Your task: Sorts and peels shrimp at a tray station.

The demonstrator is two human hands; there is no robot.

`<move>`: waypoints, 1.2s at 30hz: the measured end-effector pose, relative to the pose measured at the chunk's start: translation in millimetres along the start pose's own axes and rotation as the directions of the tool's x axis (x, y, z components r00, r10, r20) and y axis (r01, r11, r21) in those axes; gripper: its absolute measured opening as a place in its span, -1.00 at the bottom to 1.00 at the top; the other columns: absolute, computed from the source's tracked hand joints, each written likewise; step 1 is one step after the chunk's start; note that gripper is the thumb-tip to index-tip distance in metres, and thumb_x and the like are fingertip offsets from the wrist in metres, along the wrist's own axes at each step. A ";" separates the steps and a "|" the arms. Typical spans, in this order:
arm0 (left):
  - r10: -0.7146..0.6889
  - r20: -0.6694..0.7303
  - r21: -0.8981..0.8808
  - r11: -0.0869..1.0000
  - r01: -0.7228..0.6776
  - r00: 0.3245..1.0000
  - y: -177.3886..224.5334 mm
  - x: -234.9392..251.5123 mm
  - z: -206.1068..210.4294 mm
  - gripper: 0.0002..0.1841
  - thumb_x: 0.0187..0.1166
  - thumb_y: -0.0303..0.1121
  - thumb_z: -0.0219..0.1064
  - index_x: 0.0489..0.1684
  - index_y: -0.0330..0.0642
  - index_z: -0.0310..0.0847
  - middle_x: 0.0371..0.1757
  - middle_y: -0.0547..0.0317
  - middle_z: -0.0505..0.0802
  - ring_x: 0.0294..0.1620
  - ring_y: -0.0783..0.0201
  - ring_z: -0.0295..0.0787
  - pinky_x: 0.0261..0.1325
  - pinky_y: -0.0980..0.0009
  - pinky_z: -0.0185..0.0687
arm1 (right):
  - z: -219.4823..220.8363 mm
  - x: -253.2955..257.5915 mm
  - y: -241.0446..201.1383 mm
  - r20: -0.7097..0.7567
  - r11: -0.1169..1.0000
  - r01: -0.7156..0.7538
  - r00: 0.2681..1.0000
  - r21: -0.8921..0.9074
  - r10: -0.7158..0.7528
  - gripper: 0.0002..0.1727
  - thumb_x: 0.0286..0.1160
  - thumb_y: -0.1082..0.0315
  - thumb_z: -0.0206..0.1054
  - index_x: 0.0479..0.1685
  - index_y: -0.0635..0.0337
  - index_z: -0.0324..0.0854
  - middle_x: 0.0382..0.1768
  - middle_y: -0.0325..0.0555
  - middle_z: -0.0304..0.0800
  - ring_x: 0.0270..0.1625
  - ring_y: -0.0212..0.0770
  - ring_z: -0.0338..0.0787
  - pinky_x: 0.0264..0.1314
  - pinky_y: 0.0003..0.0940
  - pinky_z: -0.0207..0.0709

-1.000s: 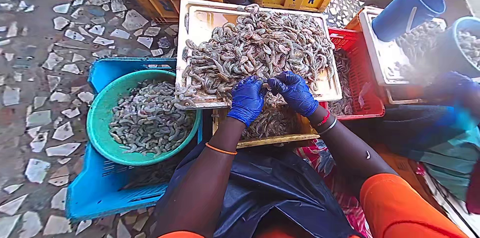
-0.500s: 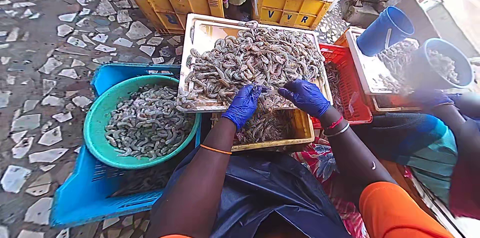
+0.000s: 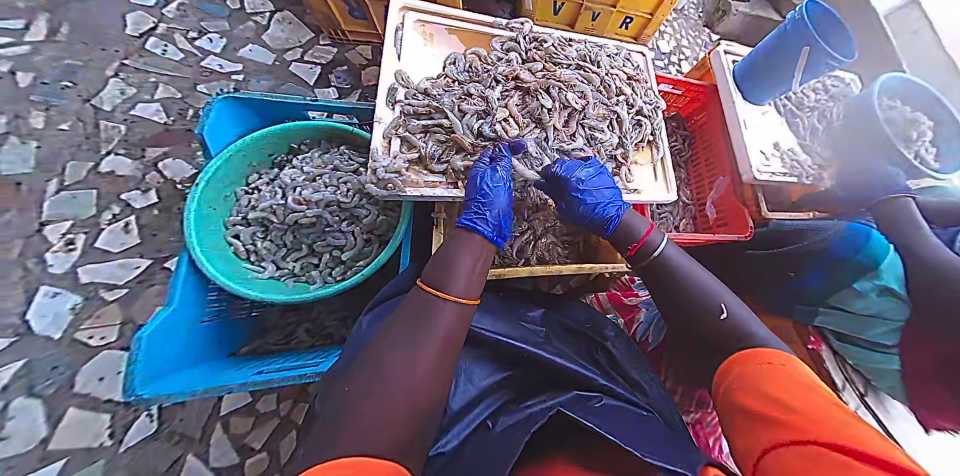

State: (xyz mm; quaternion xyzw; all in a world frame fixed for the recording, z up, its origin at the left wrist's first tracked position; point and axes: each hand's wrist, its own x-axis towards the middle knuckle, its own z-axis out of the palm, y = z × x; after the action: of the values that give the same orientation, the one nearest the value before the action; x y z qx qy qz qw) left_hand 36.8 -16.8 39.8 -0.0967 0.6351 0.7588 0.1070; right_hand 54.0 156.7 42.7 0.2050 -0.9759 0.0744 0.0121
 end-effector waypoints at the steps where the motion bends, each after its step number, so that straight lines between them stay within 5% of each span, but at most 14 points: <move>1: -0.006 -0.083 -0.007 1.000 0.006 0.997 6.0 3.9 -8.4 -0.60 0.92 -0.18 -0.08 0.29 -0.14 0.66 0.31 0.19 0.79 0.36 0.38 0.62 0.45 0.25 0.48 | 1.4 -2.4 -2.5 0.042 1.000 -0.026 0.999 0.007 0.025 -0.66 0.72 0.07 0.21 -0.19 0.12 0.77 -0.25 0.02 0.85 -0.08 0.09 0.86 0.07 0.19 0.64; 4: 0.011 -0.181 0.015 1.000 -0.008 0.983 22.5 16.0 -38.9 -0.60 0.91 -0.17 -0.05 0.36 -0.14 0.63 0.31 0.17 0.81 0.36 0.34 0.68 0.45 0.23 0.54 | 4.0 -1.5 -7.4 0.009 0.995 -0.089 0.996 0.046 0.089 -0.62 0.73 0.05 0.18 -0.17 0.14 0.77 -0.21 0.04 0.86 -0.07 0.10 0.87 -0.03 0.19 0.66; 7: 0.001 0.094 0.120 0.993 -0.012 0.996 19.9 11.1 -39.9 -0.58 0.89 -0.15 0.00 0.53 -0.13 0.53 0.31 0.08 0.79 0.27 0.33 0.74 0.34 0.32 0.61 | -3.6 10.7 -16.6 -0.063 1.000 -0.005 0.998 0.014 0.006 -0.62 0.76 0.06 0.17 -0.20 0.14 0.74 -0.23 0.03 0.83 -0.07 0.08 0.85 0.09 0.18 0.63; 9: 0.041 0.231 0.170 0.982 -0.082 0.972 9.4 7.4 -24.1 -0.62 0.82 -0.31 0.13 0.50 -0.23 0.55 0.39 0.03 0.75 0.37 0.37 0.68 0.48 0.37 0.53 | -1.4 20.6 -22.6 -0.128 0.998 0.057 0.990 -0.041 -0.062 -0.69 0.64 0.12 0.25 -0.23 0.14 0.78 -0.26 0.04 0.86 -0.10 0.09 0.86 0.12 0.18 0.61; 13: 0.102 0.094 0.122 0.986 -0.113 0.990 4.4 9.4 -8.0 -0.72 0.78 -0.48 0.13 0.25 -0.25 0.72 0.20 0.09 0.84 0.20 0.44 0.74 0.35 0.43 0.58 | -4.6 30.4 -37.4 -0.128 0.991 0.052 0.989 -0.123 -0.068 -0.75 0.60 0.22 0.25 -0.16 0.14 0.80 -0.26 0.07 0.86 -0.12 0.13 0.85 0.17 0.20 0.57; 17: 0.084 -0.050 0.045 0.996 -0.082 0.995 12.2 9.4 -14.7 -0.73 0.81 -0.42 0.11 0.24 -0.24 0.71 0.06 0.14 0.84 -0.05 0.47 0.73 0.10 0.46 0.64 | -11.3 29.1 -47.5 -0.234 0.998 -0.041 0.972 -0.048 0.029 -0.66 0.69 0.13 0.23 -0.31 0.16 0.76 -0.29 0.06 0.85 -0.16 0.08 0.88 -0.09 0.12 0.64; 19: 0.059 -0.227 -0.150 0.984 -0.095 0.972 18.4 12.6 -29.2 -0.73 0.85 -0.35 0.09 0.24 -0.20 0.68 -0.13 0.22 0.76 -0.27 0.46 0.66 -0.15 0.50 0.64 | -15.8 21.7 -44.8 -0.093 0.991 -0.104 0.989 0.086 0.112 -0.58 0.76 0.01 0.16 -0.24 0.12 0.76 -0.24 0.03 0.85 -0.13 0.07 0.87 -0.16 0.15 0.64; 21: 0.036 -0.455 -0.396 0.887 -0.239 0.890 33.5 19.3 -58.0 -0.72 0.91 -0.24 -0.01 0.25 -0.13 0.57 -0.17 0.29 0.72 -0.35 0.47 0.65 -0.28 0.53 0.63 | -11.7 11.1 -33.6 0.236 0.986 -0.125 0.967 0.110 0.097 -0.53 0.75 -0.13 0.13 -0.05 0.00 0.82 -0.13 -0.05 0.88 -0.04 0.03 0.88 -0.06 0.20 0.65; 23: -0.060 -0.566 -0.595 0.720 -0.357 0.822 41.2 24.5 -90.6 -0.67 0.95 -0.12 -0.22 0.34 -0.04 0.37 -0.02 0.23 0.72 -0.16 0.40 0.68 -0.12 0.44 0.63 | 15.4 -4.6 -23.7 0.531 0.993 -0.120 0.840 -0.018 0.111 -0.56 0.61 -0.18 0.28 -0.18 -0.01 0.82 -0.21 -0.05 0.87 -0.07 0.07 0.85 -0.10 0.25 0.62; 25: -0.221 -0.551 -0.689 0.665 -0.288 0.805 42.7 25.9 -103.3 -0.56 0.93 0.01 -0.24 0.58 0.01 0.18 0.29 0.10 0.63 0.15 0.29 0.67 0.18 0.28 0.65 | 47.0 -6.2 -29.4 0.755 0.973 -0.134 0.614 -0.187 0.230 -0.60 0.53 0.00 0.37 0.00 0.17 0.78 -0.01 0.18 0.84 0.11 0.27 0.80 0.02 0.41 0.55; 26: -0.272 -0.515 -0.699 0.682 -0.214 0.813 41.9 26.3 -98.8 -0.50 0.92 0.05 -0.21 0.68 0.03 0.13 0.42 0.06 0.56 0.27 0.23 0.63 0.26 0.22 0.60 | 63.7 -5.0 -33.5 0.780 0.967 -0.143 0.571 -0.211 0.255 -0.63 0.49 0.11 0.38 0.06 0.23 0.74 0.06 0.23 0.81 0.17 0.32 0.77 0.05 0.43 0.54; 30: -0.242 -0.358 -0.633 0.773 -0.044 0.902 38.2 29.4 -65.8 -0.45 0.91 -0.02 -0.11 0.76 -0.09 0.11 0.67 -0.02 0.44 0.57 0.10 0.50 0.51 0.11 0.52 | 128.5 7.1 -42.8 0.753 0.974 -0.207 0.626 -0.089 0.201 -0.71 0.57 0.30 0.28 0.19 0.09 0.73 0.13 0.16 0.82 0.22 0.28 0.78 0.12 0.40 0.59; 34: -0.189 -0.247 -0.556 0.831 0.021 0.951 39.2 35.0 -53.9 -0.60 0.90 -0.14 -0.04 0.54 -0.04 0.46 0.41 0.16 0.71 0.33 0.25 0.67 0.30 0.28 0.58 | 170.1 15.5 -45.4 0.837 0.927 -0.335 0.448 -0.170 0.316 -0.55 0.64 0.10 0.22 0.43 0.00 0.65 0.32 0.23 0.74 0.41 0.35 0.67 0.28 0.49 0.48; 36: -0.171 -0.214 -0.513 0.858 0.038 0.962 39.4 36.6 -51.2 -0.63 0.89 -0.15 0.00 0.49 -0.01 0.54 0.34 0.20 0.76 0.28 0.28 0.71 0.23 0.29 0.62 | 182.5 12.5 -41.3 0.821 0.910 -0.378 0.457 -0.171 0.344 -0.46 0.60 -0.06 0.26 0.50 -0.08 0.61 0.37 0.20 0.72 0.45 0.35 0.65 0.33 0.50 0.45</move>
State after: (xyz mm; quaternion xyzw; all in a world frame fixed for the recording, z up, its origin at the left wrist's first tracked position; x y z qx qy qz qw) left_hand -8.9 -72.4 57.7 -0.2516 0.4170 0.8725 0.0378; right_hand 60.4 87.0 -131.2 0.0044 -0.8804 -0.0143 -0.4740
